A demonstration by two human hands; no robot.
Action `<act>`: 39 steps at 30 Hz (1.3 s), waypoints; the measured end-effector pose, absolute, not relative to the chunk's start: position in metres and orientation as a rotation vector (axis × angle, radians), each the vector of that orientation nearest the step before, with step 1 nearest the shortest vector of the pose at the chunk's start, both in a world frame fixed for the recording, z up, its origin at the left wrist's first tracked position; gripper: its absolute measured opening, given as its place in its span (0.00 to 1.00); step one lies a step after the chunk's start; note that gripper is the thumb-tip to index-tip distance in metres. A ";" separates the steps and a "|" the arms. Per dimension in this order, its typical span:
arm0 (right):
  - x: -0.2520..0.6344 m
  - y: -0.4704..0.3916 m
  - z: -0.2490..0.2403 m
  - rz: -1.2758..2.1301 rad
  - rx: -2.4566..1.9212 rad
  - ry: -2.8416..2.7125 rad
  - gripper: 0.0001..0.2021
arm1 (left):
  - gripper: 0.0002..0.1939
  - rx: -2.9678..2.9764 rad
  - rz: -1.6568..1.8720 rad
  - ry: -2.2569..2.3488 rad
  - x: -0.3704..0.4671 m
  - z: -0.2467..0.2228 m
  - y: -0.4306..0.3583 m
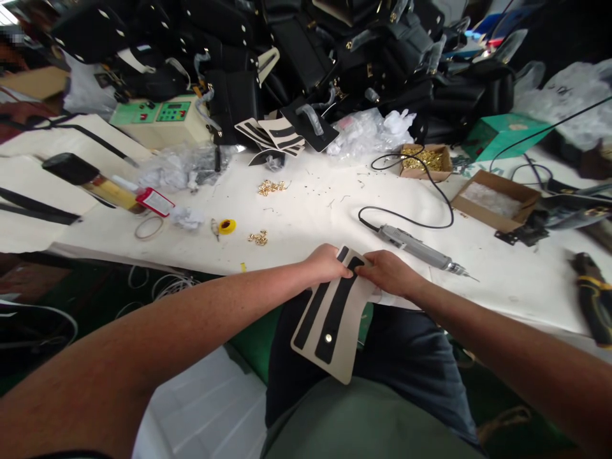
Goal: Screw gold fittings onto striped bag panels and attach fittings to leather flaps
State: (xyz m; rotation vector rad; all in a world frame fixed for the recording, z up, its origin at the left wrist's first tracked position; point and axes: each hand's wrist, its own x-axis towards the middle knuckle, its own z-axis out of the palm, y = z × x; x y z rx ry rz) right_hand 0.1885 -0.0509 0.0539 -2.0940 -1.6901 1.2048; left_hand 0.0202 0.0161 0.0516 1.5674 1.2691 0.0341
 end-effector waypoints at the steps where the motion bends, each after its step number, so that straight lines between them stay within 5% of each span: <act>1: 0.188 -0.050 0.054 1.209 -2.107 -1.680 0.12 | 0.05 1.573 0.031 1.272 0.020 0.052 0.016; 18: 0.198 -0.037 0.041 1.451 -2.122 -1.512 0.10 | 0.09 1.729 -0.007 1.242 0.020 0.045 0.019; 25: 0.199 -0.040 0.039 1.434 -2.086 -1.500 0.12 | 0.42 2.118 0.268 1.261 0.002 0.035 -0.001; 31: 0.199 -0.041 0.037 1.453 -2.083 -1.436 0.10 | 0.11 2.442 0.470 0.901 -0.007 0.019 -0.001; 39: 0.193 -0.047 0.043 1.274 -2.170 -1.487 0.09 | 0.09 2.389 0.453 0.933 -0.004 0.014 0.003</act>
